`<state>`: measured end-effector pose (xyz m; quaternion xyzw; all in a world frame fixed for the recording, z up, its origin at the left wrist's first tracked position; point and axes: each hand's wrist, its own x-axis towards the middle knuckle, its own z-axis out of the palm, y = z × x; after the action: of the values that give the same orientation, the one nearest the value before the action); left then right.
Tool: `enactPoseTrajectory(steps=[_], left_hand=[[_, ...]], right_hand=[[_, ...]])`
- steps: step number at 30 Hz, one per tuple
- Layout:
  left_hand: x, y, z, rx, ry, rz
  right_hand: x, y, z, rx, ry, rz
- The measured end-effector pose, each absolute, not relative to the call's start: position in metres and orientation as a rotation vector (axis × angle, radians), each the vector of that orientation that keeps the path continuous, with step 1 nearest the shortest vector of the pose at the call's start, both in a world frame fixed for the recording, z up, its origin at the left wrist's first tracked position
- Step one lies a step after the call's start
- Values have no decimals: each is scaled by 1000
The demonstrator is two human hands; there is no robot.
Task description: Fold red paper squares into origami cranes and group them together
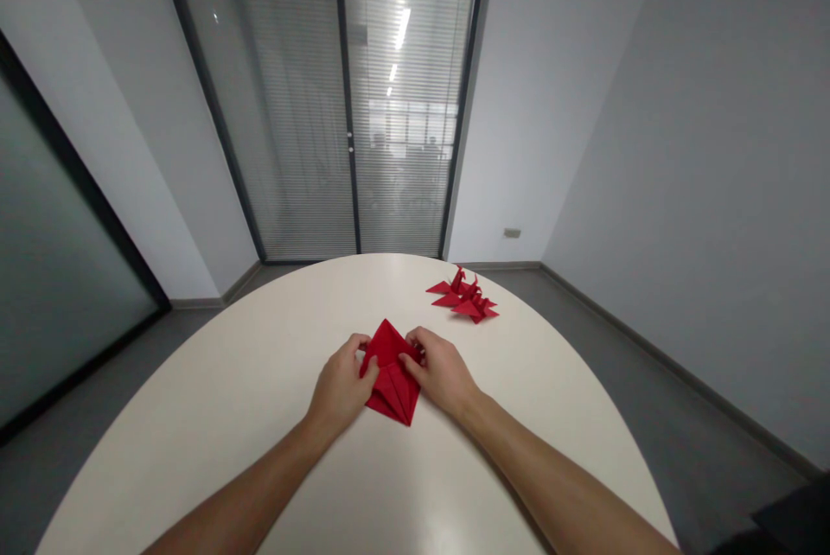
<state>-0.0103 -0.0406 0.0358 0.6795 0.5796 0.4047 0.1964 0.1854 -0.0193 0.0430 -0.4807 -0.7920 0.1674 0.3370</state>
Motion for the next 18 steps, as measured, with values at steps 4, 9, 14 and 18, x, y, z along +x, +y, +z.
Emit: enactPoseTrajectory(steps=[4,9,14,18], left_hand=[[-13,-40,34,1845,1498,1179],[-15,-38,31,1797,1331,1220],[-16,-39,28,1759,1360,1130],[-17,-39,26,1767,1341,1118]], right_hand=[[186,-16,40,-1309,-2004,450],[186,-12,36,-1396,-1951,438],[184,-13,38,-1483,-1917,371],[182,-12,38,-1527,-1893,365]])
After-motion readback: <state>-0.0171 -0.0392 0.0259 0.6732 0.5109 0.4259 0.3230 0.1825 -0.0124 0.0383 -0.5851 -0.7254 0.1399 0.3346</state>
